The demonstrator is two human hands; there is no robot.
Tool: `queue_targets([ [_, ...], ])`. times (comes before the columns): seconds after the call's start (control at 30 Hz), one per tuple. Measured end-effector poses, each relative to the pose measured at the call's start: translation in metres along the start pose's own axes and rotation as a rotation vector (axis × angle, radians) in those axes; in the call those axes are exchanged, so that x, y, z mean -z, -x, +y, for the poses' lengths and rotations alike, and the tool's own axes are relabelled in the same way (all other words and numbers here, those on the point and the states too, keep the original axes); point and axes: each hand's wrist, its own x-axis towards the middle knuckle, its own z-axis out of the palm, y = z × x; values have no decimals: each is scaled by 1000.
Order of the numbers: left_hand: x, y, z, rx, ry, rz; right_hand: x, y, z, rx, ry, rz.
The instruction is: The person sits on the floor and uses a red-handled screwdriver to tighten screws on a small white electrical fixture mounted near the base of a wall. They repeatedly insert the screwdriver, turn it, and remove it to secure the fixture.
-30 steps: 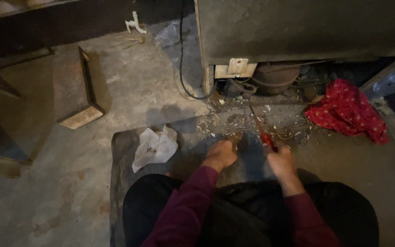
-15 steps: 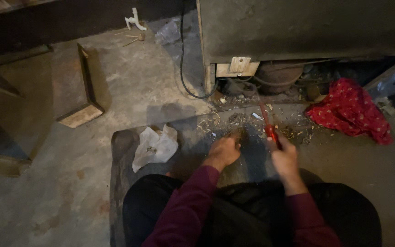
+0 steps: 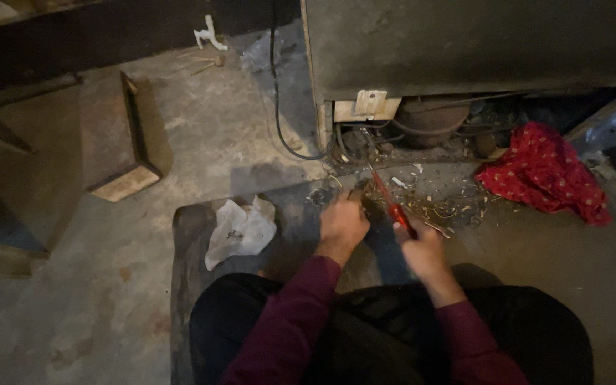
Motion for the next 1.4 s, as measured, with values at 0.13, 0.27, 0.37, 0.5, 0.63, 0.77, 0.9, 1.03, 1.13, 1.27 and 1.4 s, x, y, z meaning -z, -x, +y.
queue_targets([
  [0.13,-1,-23,6,-135,-53,94,-4,2,0,-79,36,-22],
  [0.27,-14,-58,8,-242,-232,118,-6,-2,12,-182,19,-53],
  [0.37,-24,-75,-3,-222,-489,82,-12,-7,26,-91,-136,-40],
  [0.5,-35,-76,-14,-178,-720,-4,-6,-16,37,-72,-281,-19],
  [0.63,-39,-71,-18,-206,-742,-12,22,-12,41,-245,-181,3],
  [0.77,-33,-74,-18,-242,-823,-2,34,-13,34,-321,12,29],
  [0.9,-27,-74,-12,-215,-830,-61,21,-10,30,-344,-68,-40],
  [1.03,-12,-65,-9,-228,-880,-117,4,-10,31,-251,-134,-42],
  [1.13,3,-56,-11,-287,-1100,-235,-2,-12,32,-160,-81,-6],
  [1.27,14,-50,-12,-293,-1046,-354,-11,-14,33,-198,-166,1],
  [1.4,5,-50,-12,-282,-986,-210,-11,-15,33,-283,-6,-59],
])
